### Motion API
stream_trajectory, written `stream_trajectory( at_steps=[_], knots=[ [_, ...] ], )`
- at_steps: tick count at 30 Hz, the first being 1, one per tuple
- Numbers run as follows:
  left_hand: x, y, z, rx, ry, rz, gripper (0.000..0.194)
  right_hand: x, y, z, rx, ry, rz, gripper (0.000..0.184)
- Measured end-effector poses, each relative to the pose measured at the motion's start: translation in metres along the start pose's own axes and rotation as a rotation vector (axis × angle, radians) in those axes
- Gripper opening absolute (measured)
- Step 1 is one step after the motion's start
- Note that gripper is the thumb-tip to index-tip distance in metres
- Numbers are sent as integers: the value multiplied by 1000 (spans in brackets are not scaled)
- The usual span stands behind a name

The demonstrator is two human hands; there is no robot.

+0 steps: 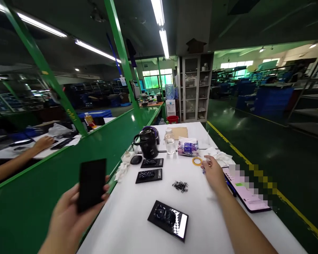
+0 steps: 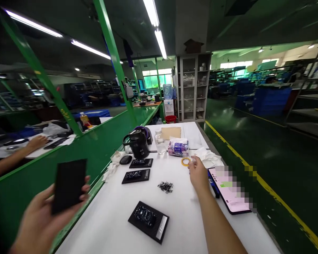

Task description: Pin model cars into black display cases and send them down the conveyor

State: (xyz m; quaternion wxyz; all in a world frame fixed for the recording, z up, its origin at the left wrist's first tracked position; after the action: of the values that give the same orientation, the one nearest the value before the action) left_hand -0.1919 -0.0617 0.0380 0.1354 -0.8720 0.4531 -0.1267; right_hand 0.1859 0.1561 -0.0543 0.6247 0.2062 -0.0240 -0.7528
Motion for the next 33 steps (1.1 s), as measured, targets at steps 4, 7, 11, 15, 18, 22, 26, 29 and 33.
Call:
stream_trajectory(
  at_steps=[4, 7, 11, 15, 18, 22, 26, 29, 33],
  knots=[
    [-1, -94, 18, -273, -152, 280, 65, 4, -3, 5, 29, 15, 54, 36],
    [-9, -129, 42, -886, -562, 430, 71, 9, -3, 11, -5, 26, 34, 35],
    [-18, -135, 76, -1212, -923, 499, 72, 15, 4, 23, -187, 28, -90, 41],
    [-19, -126, 94, -1227, -959, 521, 81, 18, 16, 65, -463, 85, -234, 46],
    [-13, -125, 95, -1191, -947, 539, 85, 23, 5, 114, -685, 107, -37, 36],
    [-4, -129, 94, -1149, -881, 518, 86, 39, -24, 154, -1302, -21, 722, 50],
    [2, -129, 91, -1154, -801, 511, 85, 49, -34, 144, -1554, -28, 799, 69],
    [6, -131, 89, -1147, -762, 498, 84, 49, -30, 132, -1582, -54, 698, 64],
    [11, -135, 89, -1155, -732, 464, 85, 49, -29, 131, -1548, -67, 694, 58]
  ],
)
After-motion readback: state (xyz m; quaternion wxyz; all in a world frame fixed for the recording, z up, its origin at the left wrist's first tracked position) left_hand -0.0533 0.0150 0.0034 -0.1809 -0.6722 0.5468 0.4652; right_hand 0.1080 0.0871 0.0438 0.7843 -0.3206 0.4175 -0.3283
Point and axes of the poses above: each hand's wrist, its own x-axis away from the middle knuckle, its own y-axis out of the back of the hand, z = x × y, the point moved 1 cm from there along -x, towards the middle knuckle, and after that the axes turned 1 degree about y, right-handed, at the moved point
